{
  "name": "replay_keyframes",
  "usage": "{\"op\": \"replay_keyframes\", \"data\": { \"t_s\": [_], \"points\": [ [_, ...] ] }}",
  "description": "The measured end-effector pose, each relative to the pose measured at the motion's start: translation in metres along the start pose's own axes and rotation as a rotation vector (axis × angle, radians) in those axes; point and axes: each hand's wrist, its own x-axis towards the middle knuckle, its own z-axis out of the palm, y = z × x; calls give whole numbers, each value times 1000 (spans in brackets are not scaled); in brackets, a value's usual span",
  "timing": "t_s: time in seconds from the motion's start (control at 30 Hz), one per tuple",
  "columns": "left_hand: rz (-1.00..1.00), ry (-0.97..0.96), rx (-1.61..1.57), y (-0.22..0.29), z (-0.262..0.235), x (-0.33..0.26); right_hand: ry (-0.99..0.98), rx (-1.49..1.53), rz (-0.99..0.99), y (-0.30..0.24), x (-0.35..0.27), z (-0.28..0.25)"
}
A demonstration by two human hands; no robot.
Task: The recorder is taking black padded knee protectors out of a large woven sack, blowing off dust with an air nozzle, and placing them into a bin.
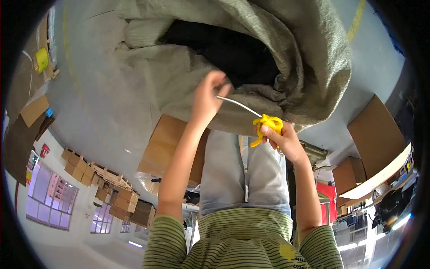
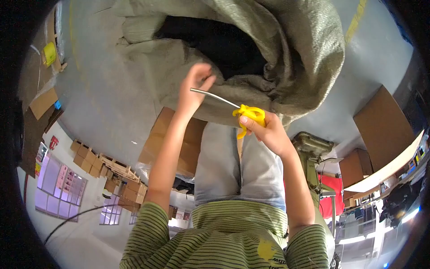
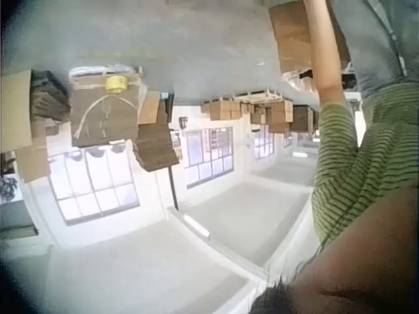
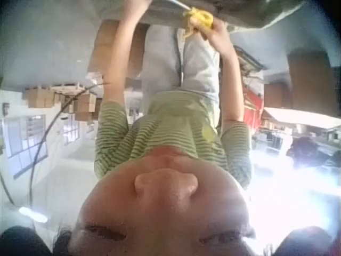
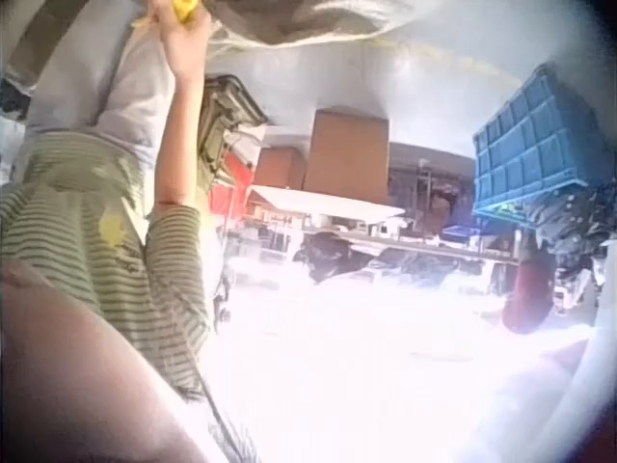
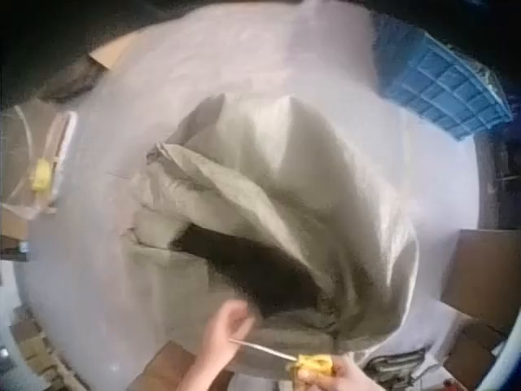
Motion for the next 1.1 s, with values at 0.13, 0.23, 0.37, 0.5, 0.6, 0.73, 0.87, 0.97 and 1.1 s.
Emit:
{"op": "replay_keyframes", "data": {
  "t_s": [0.13, 0.23, 0.37, 0.5, 0.6, 0.73, 0.87, 0.97, 1.1],
  "points": [
    [166, -85, 358, 12, 50, 55, 25, 178, -67, 6, 8, -13],
    [192, -208, 623, -12, 88, 63, 34, 263, -7, 7, 0, -15],
    [159, -226, 575, -30, 78, 79, 8, 229, 47, 12, 2, -22],
    [161, -128, 654, -55, 26, 101, -10, 229, 20, 20, 6, -28],
    [116, -306, 886, -53, 17, 122, -57, 112, 54, 13, 6, -33],
    [-1, -499, 1170, -40, 16, 132, -114, 21, 42, 17, 11, -30],
    [118, -464, 1186, -37, 0, 129, -34, 282, -52, 32, 19, -24],
    [53, -223, 748, -13, -1, 105, 453, 266, 9, 46, 27, -25],
    [18, 71, -128, -18, -47, 61, 246, -60, 126, 21, 31, -20]
  ]
}}
